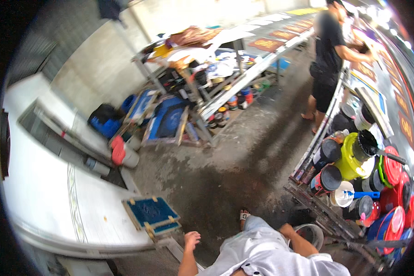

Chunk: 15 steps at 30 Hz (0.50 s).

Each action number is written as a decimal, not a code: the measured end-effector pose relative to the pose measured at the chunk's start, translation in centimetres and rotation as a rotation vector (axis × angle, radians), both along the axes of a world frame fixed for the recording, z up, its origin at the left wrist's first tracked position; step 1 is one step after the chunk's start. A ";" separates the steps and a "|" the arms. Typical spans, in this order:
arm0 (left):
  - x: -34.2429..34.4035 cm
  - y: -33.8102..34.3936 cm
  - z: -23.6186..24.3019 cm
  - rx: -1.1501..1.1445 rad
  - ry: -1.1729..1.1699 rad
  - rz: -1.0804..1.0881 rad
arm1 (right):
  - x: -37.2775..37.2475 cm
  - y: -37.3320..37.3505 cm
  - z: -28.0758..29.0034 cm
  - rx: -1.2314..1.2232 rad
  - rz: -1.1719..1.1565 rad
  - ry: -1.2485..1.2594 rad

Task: The person applies yellow ink to a screen printing frame and pulls it across a maroon t-shirt on a conveyor. They then operate a curing machine and use a small tool to remove excess ink from the printed logo on the shirt.

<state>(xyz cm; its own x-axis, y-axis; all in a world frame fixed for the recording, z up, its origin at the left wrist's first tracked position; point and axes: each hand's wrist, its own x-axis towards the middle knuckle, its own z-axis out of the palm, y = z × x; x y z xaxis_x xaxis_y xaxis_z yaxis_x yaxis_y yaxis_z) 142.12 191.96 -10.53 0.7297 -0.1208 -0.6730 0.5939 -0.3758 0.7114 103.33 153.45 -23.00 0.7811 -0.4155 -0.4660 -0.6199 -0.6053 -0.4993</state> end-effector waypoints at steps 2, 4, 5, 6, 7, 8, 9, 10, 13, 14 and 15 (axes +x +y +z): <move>1.7 -2.0 -0.3 0.051 0.124 -0.198 | 8.8 -2.7 2.2 0.293 -0.058 0.008; 3.5 -4.6 -0.1 0.161 0.291 -0.398 | 18.2 -5.4 9.7 0.775 -0.730 -0.151; 4.6 -8.1 -0.3 0.281 0.319 -0.498 | 20.6 -8.0 9.6 0.856 -0.710 -0.210; 5.5 -11.1 0.3 0.377 0.368 -0.542 | 23.7 -9.8 11.9 0.851 -0.704 -0.229; 6.8 -13.0 0.2 0.378 0.388 -0.574 | 27.7 -11.7 15.4 0.852 -0.684 -0.256; 8.1 -15.5 -0.2 0.346 0.389 -0.611 | 30.3 -14.1 18.1 0.851 -0.676 -0.259; 9.4 -18.8 -0.9 0.322 0.389 -0.655 | 31.9 -16.9 19.5 0.842 -0.682 -0.265; 10.7 -22.7 -1.6 0.306 0.383 -0.722 | 32.5 -20.0 18.5 0.859 -0.696 -0.316; 16.1 -28.9 -3.6 0.315 0.416 -0.814 | 35.9 -26.1 15.6 0.634 -0.648 -0.260; 18.7 -30.4 -4.0 0.323 0.427 -0.816 | 37.5 -28.2 15.3 0.469 -0.517 -0.189; 21.0 -32.3 -4.1 0.332 0.436 -0.826 | 38.1 -29.6 15.0 0.332 -0.422 -0.154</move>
